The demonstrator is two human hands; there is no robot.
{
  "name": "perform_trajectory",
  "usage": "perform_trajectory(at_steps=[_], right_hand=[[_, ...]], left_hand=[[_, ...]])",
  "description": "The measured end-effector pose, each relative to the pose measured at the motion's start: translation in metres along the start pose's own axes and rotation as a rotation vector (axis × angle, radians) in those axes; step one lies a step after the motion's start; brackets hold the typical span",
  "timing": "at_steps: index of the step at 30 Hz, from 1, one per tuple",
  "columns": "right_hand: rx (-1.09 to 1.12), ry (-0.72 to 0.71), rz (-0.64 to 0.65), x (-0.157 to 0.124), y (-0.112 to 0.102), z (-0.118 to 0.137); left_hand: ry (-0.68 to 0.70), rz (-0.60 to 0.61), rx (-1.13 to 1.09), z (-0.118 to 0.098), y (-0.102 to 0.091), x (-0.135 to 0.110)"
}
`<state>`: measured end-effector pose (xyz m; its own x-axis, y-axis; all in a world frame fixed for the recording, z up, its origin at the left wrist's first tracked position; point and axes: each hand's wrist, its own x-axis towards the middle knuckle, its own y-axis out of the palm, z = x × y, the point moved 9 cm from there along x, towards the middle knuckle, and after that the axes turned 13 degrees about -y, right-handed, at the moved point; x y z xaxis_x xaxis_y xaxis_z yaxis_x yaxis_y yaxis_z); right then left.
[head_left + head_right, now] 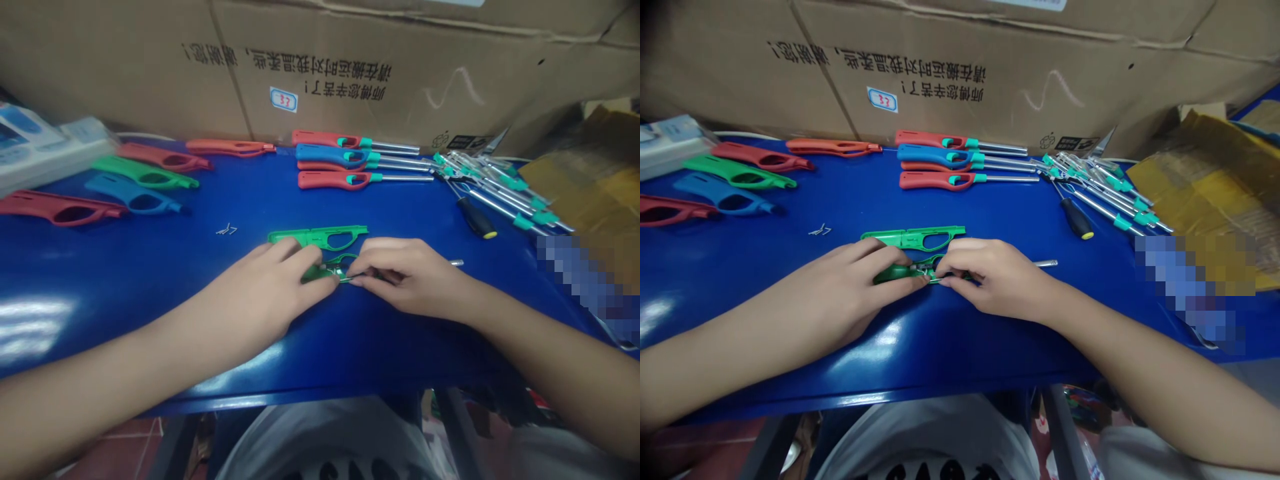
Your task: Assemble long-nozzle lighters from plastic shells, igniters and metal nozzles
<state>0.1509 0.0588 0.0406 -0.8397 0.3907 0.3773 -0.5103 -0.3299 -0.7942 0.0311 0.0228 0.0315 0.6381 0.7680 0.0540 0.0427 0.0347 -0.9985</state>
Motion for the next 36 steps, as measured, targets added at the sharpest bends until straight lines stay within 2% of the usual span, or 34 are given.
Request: perform_trajectory(at_steps=[5, 8, 11, 17, 20, 24, 27, 36], right_hand=[[-0.367, -0.16, 0.164, -0.005, 0.008, 0.016], [-0.448, -0.213, 0.206, -0.007, 0.012, 0.021], [-0.375, -0.178, 0.146, -0.006, 0.009, 0.015], [-0.046, -0.138, -0.022, -0.004, -0.002, 0.004], [-0.078, -0.14, 0.0, -0.005, -0.002, 0.006], [-0.342, -0.197, 0.165, -0.007, 0.007, 0.017], [-0.407, -0.223, 0.22, -0.008, 0.011, 0.021], [0.02, -0.032, 0.057, -0.004, -0.01, 0.008]], left_hand=[[0.009, -0.037, 0.036, -0.002, -0.001, -0.001], [0.033, -0.059, 0.066, -0.005, -0.002, -0.002], [0.072, -0.086, 0.101, -0.008, -0.004, -0.004], [0.116, -0.111, 0.111, -0.009, -0.006, -0.006], [0.128, -0.14, 0.114, -0.009, -0.011, -0.007], [0.159, -0.17, 0.116, -0.012, -0.016, -0.008], [0.19, -0.184, 0.095, -0.015, -0.019, -0.009], [0.156, -0.135, 0.063, -0.012, -0.014, -0.005]])
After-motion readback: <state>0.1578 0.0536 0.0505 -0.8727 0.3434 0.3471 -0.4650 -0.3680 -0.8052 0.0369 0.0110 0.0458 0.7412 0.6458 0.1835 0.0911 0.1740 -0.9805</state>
